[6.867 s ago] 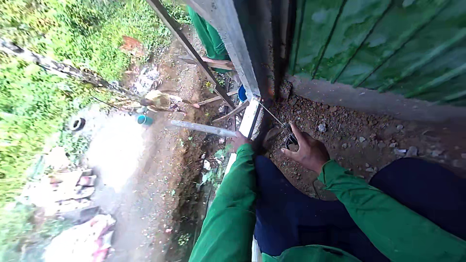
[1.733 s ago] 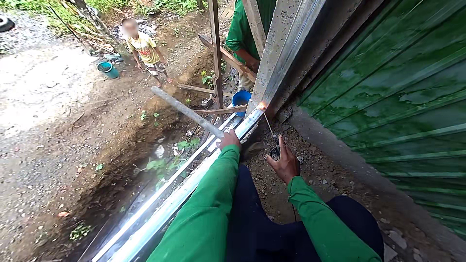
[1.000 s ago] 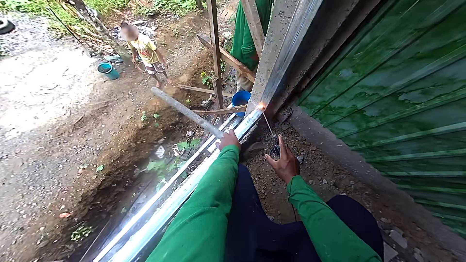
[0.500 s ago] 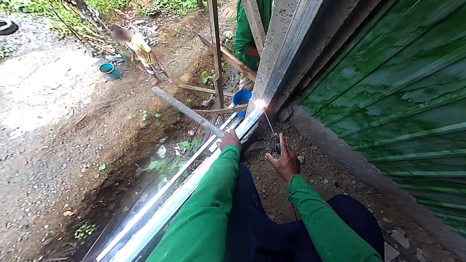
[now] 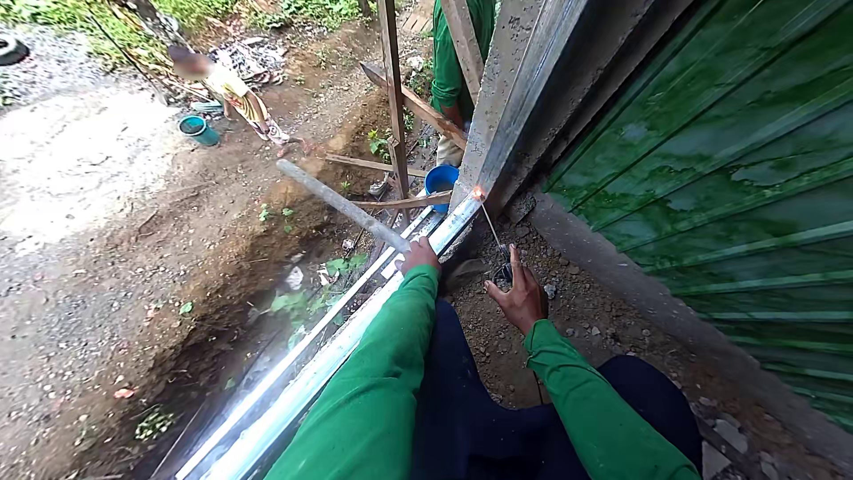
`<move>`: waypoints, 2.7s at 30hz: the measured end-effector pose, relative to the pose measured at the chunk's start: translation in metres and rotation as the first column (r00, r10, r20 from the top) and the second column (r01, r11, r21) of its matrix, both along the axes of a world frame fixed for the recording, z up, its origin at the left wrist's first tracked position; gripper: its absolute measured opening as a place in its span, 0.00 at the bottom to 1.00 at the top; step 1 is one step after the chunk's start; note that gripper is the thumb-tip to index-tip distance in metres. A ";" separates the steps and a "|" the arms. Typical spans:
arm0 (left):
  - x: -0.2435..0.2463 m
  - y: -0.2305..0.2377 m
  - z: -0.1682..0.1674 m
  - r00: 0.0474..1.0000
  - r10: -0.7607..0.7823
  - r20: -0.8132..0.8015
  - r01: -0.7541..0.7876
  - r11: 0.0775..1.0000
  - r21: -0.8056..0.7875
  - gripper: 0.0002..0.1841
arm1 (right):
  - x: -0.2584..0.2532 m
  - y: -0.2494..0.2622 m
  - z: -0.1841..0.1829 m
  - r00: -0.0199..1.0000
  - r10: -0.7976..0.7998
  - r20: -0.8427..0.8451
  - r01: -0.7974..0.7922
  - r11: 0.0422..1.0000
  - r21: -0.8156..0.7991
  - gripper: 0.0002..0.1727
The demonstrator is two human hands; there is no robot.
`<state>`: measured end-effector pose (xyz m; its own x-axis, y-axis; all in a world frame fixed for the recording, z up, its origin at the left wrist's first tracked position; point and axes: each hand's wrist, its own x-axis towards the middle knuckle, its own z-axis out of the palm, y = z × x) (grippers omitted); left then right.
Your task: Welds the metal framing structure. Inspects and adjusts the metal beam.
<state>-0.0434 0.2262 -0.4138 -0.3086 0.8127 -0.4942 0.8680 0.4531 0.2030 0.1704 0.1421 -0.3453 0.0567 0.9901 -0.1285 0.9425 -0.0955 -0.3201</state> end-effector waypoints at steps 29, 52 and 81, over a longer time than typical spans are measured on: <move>0.001 0.000 0.003 1.000 0.000 -0.008 0.000 1.000 -0.020 0.44 | 0.005 -0.005 0.003 0.999 -0.021 0.030 0.022 0.999 -0.049 0.54; -0.001 0.001 -0.001 1.000 0.003 0.014 -0.003 1.000 -0.017 0.46 | 0.006 -0.008 0.004 0.999 -0.015 0.034 0.017 0.998 -0.057 0.53; 0.001 -0.010 0.013 0.999 0.021 0.049 -0.025 0.997 0.073 0.42 | 0.008 -0.012 0.003 1.000 -0.005 0.016 0.006 0.999 -0.049 0.52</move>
<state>-0.0424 0.2163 -0.4009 -0.3050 0.8407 -0.4475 0.8461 0.4549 0.2778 0.1785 0.1302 -0.3420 0.0642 0.9823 -0.1762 0.9469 -0.1157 -0.2999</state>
